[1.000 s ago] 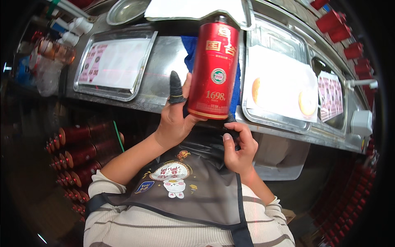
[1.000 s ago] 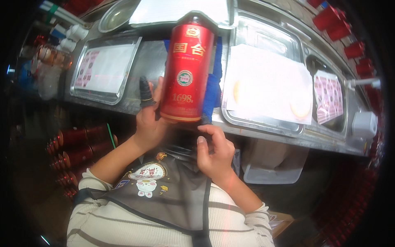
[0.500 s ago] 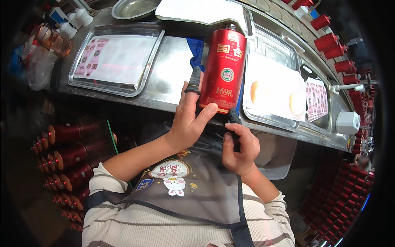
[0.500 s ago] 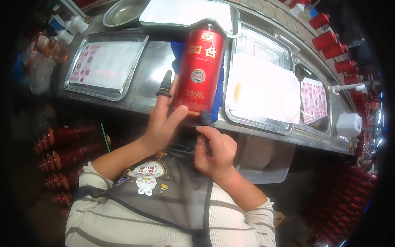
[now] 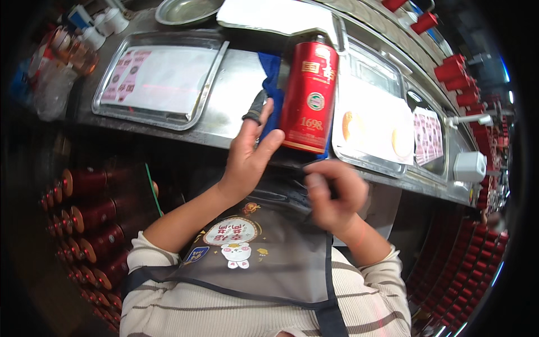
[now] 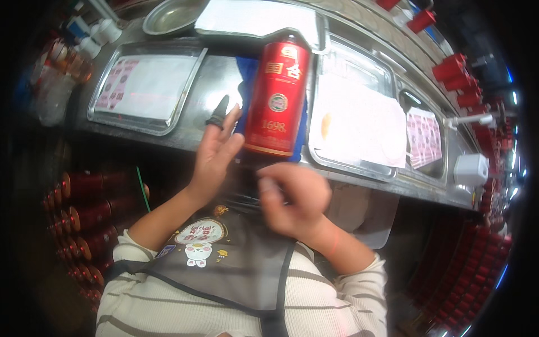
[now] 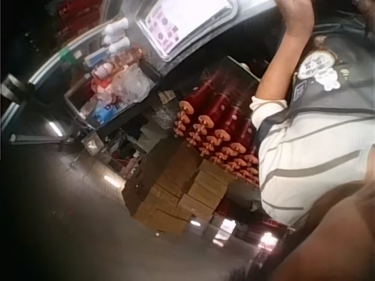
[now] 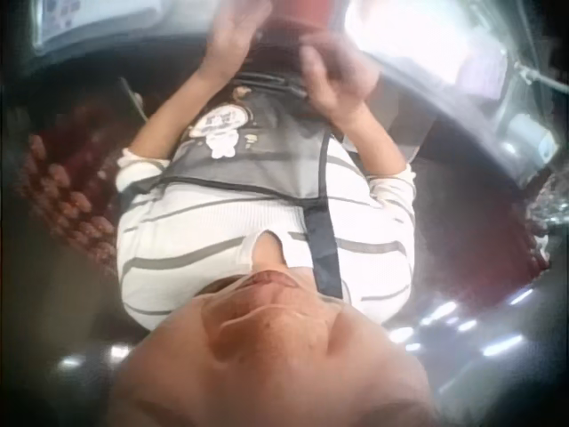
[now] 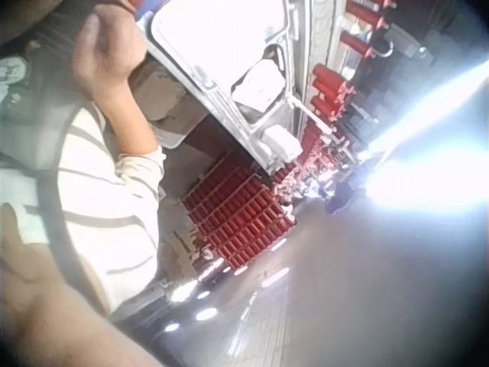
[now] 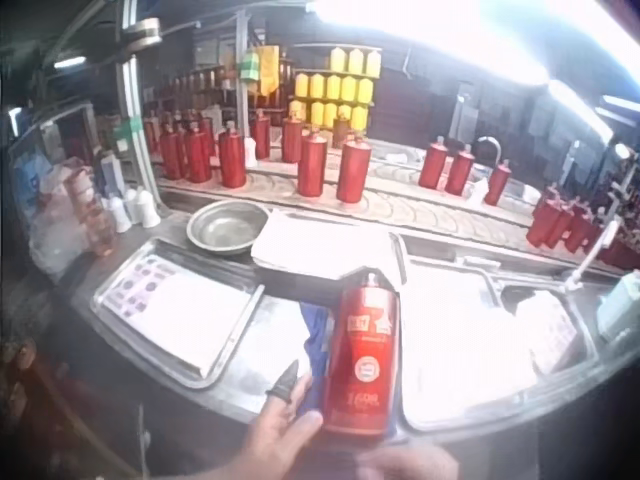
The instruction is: The person applies circular labels to the necks and bodies of red cylindrical bottles. They peel labels from a sheet, align and smooth them onto the bottle surfaces, and rotate the bottles to ensure adhesion. The person handles multiple bottles and label sheets at a stainless steel workstation.
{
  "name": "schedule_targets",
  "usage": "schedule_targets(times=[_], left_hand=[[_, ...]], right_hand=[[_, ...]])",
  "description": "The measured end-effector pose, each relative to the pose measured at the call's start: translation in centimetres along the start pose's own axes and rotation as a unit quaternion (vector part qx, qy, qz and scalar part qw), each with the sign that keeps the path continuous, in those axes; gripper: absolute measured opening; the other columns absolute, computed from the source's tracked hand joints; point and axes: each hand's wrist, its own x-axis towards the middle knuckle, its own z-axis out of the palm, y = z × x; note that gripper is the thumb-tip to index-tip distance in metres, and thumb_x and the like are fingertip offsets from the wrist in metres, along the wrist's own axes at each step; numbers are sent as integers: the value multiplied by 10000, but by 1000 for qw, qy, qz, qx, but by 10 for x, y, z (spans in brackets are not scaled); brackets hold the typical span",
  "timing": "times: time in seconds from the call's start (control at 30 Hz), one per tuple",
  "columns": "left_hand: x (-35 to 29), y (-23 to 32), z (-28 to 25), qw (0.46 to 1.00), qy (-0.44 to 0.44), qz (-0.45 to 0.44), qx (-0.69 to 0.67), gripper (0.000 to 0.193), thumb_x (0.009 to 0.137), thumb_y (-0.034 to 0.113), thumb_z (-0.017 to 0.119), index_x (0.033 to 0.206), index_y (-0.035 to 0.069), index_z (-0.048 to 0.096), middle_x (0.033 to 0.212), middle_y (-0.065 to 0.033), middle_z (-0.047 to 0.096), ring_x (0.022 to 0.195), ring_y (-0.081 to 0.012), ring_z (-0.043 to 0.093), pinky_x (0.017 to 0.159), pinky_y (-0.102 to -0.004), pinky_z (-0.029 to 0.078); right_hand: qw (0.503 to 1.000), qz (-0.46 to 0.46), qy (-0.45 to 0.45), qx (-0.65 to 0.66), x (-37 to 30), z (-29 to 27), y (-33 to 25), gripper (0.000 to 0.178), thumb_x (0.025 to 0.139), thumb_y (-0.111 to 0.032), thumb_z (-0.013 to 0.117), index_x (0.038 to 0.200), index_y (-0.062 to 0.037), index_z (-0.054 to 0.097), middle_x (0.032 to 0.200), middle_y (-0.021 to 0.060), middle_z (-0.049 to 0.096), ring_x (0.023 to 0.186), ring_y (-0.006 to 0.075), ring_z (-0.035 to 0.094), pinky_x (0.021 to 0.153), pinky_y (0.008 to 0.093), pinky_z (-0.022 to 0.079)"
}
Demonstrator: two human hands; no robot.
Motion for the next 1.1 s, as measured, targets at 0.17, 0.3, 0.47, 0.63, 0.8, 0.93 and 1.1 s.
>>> schedule_targets(times=[0.17, 0.3, 0.47, 0.63, 0.8, 0.93, 1.1], left_hand=[[14, 1, 4, 994, -27, -5, 104, 703, 1007, 197, 603, 1553, -41, 229, 1583, -192, 324, 1424, -234, 376, 1158, -365, 326], [16, -5, 8, 1000, -2, 11, 26, 678, 998, 242, 637, 1519, -60, 324, 1527, -207, 407, 1396, -266, 424, 1147, -359, 335], [18, -5, 8, 999, -3, -12, -35, 597, 1031, 140, 564, 1534, -49, 302, 1567, -173, 375, 1402, -200, 405, 1146, -331, 338], [8, -4, -11, 978, 5, 83, 193, 525, 1020, 136, 541, 1487, -52, 390, 1558, -177, 413, 1362, -236, 473, 1149, -384, 318], [-12, 4, 3, 855, -58, 206, 471, 489, 984, 420, 580, 1276, 39, 671, 1576, -287, 323, 1468, -456, 298, 1164, -639, 55], [-3, 3, -4, 855, -48, 202, 475, 509, 1003, 475, 523, 1204, 46, 710, 1580, -299, 301, 1464, -479, 289, 1165, -641, 51], [34, 5, -10, 864, -32, 225, 450, 519, 1031, 461, 471, 1124, 14, 718, 1565, -320, 307, 1442, -507, 305, 1158, -652, 80]], right_hand=[[896, 388, 109, 189, 1, 4, 45, 264, 969, -179, 662, 1130, 1, 555, 1074, 58, 584, 751, 69, 562, 694, 195, 466], [893, 370, 79, 243, -7, 12, 45, 403, 972, -215, 678, 1248, -22, 455, 1099, 78, 568, 770, 60, 579, 687, 192, 467], [872, 397, 42, 283, -3, -1, 42, 492, 940, -217, 711, 1296, -44, 419, 1151, 87, 546, 752, 46, 580, 660, 186, 451], [841, 431, 79, 316, -6, -17, 42, 497, 851, 2, 614, 1325, -28, 463, 1182, 82, 544, 619, 1, 461, 547, 178, 369], [987, 136, 61, 56, -21, 4, 21, 351, 835, 49, 624, 1183, 10, 632, 966, 134, 707, 592, 187, 608, 557, 293, 476], [977, 199, 53, 59, -39, 13, 15, 348, 834, 37, 636, 1180, 16, 609, 990, 131, 693, 573, 166, 602, 539, 272, 475], [947, 283, 75, 129, -49, 10, 21, 334, 884, 26, 621, 1214, 16, 573, 916, 13, 571, 609, 18, 458, 548, 186, 382]])
